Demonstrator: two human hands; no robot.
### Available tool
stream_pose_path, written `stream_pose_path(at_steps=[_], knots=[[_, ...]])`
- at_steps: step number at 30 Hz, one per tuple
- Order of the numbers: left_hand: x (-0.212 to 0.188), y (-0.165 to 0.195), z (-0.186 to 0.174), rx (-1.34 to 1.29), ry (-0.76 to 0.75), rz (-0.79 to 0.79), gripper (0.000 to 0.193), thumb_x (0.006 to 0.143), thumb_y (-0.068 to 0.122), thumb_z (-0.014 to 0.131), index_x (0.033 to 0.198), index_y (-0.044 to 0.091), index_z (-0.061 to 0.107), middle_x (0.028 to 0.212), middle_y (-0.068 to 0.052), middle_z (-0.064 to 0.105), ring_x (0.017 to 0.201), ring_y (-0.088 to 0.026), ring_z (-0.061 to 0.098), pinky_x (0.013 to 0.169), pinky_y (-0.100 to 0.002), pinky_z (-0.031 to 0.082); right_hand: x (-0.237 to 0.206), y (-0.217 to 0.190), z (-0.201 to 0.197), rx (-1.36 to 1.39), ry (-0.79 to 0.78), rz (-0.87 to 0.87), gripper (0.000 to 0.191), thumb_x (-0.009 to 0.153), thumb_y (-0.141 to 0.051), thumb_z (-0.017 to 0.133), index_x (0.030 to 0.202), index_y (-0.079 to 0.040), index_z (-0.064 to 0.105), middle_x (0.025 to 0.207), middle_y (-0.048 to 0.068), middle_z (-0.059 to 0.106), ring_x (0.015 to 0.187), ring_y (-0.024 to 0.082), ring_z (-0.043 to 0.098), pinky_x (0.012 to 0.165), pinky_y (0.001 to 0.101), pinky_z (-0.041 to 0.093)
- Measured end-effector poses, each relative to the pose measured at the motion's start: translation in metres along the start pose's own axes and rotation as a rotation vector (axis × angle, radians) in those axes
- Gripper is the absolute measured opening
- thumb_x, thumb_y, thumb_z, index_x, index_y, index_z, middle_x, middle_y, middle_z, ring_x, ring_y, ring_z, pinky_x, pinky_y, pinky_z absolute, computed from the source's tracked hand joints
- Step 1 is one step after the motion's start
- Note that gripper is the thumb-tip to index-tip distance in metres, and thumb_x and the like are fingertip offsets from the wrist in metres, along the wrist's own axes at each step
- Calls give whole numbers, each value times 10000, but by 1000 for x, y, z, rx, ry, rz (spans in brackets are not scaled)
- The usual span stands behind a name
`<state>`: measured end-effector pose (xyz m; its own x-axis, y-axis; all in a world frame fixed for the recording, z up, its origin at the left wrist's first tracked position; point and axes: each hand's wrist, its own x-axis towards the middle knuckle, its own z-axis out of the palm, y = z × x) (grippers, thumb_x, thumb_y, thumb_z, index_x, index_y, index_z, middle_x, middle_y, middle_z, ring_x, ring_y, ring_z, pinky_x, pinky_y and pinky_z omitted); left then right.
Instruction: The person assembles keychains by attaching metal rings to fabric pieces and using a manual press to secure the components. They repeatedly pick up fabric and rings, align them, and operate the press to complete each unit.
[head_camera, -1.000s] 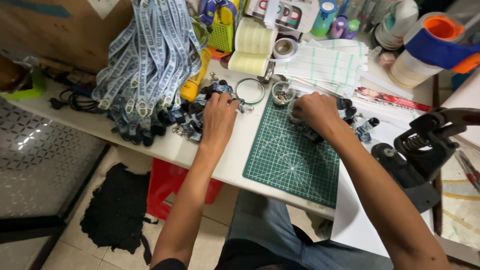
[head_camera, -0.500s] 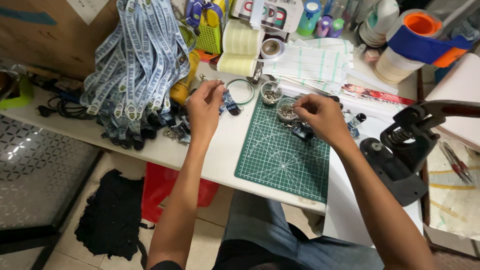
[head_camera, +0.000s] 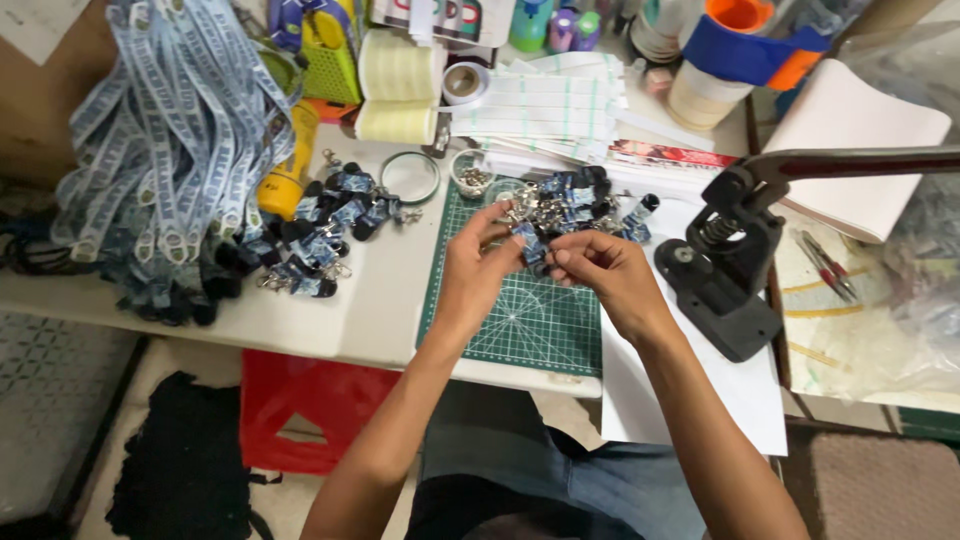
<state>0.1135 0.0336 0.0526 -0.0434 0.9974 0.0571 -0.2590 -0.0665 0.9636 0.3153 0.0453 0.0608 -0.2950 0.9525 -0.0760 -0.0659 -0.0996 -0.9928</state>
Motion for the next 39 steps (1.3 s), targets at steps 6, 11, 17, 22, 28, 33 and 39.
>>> stream_pose_path(at_steps=[6, 11, 17, 22, 28, 33, 39], knots=[[-11, -11, 17, 101, -24, 15, 469, 889, 9, 728, 1346, -20, 626, 1131, -157, 757, 889, -132, 710, 692, -242, 551, -8, 0, -7, -184, 78, -148, 117, 962, -59, 717, 1046, 19, 741, 915, 53, 732, 845, 107, 667, 788, 256, 541], [-11, -14, 21, 105, -29, 72, 416, 902, 17, 730, 1307, -34, 647, 1123, -145, 758, 970, -136, 731, 821, -247, 598, -6, 8, -3, -162, 67, -127, 140, 931, -46, 717, 1062, 2, 728, 976, 22, 730, 898, 81, 667, 824, 242, 552], [-17, -13, 21, 149, 9, 26, 378, 896, 16, 733, 1266, -35, 674, 1077, -139, 776, 963, -146, 751, 820, -250, 609, -5, 8, 2, -204, 83, -77, 126, 931, -54, 723, 1043, 1, 733, 944, 28, 744, 881, 87, 677, 816, 246, 561], [-24, -14, 27, 97, 25, 46, 330, 911, 2, 706, 1239, -31, 683, 1054, -127, 791, 941, -138, 748, 811, -247, 606, -7, 8, 3, -178, 53, -67, 250, 907, -86, 694, 1154, -57, 663, 980, -18, 709, 919, 53, 656, 826, 223, 538], [-31, -27, 27, 51, 91, 44, 320, 911, 3, 718, 1231, -9, 710, 1087, -131, 789, 976, -132, 746, 846, -241, 596, -8, 27, 1, -269, 14, -47, 172, 988, -143, 670, 1044, 13, 715, 882, -11, 690, 828, 42, 595, 745, 221, 494], [-35, -37, 19, -3, 84, 8, 326, 918, 11, 726, 1243, -11, 713, 1084, -145, 785, 978, -121, 728, 862, -246, 580, -6, 46, 5, -244, 36, -47, 159, 998, -133, 680, 1012, 21, 714, 856, -15, 678, 792, 45, 576, 703, 213, 459], [-36, -45, 8, -73, 154, -10, 356, 902, 40, 733, 1251, -24, 703, 1069, -132, 779, 933, -110, 713, 842, -248, 576, -6, 37, 26, -461, 158, -56, 160, 944, -146, 726, 998, -1, 767, 795, 25, 725, 709, 55, 604, 618, 238, 470]])
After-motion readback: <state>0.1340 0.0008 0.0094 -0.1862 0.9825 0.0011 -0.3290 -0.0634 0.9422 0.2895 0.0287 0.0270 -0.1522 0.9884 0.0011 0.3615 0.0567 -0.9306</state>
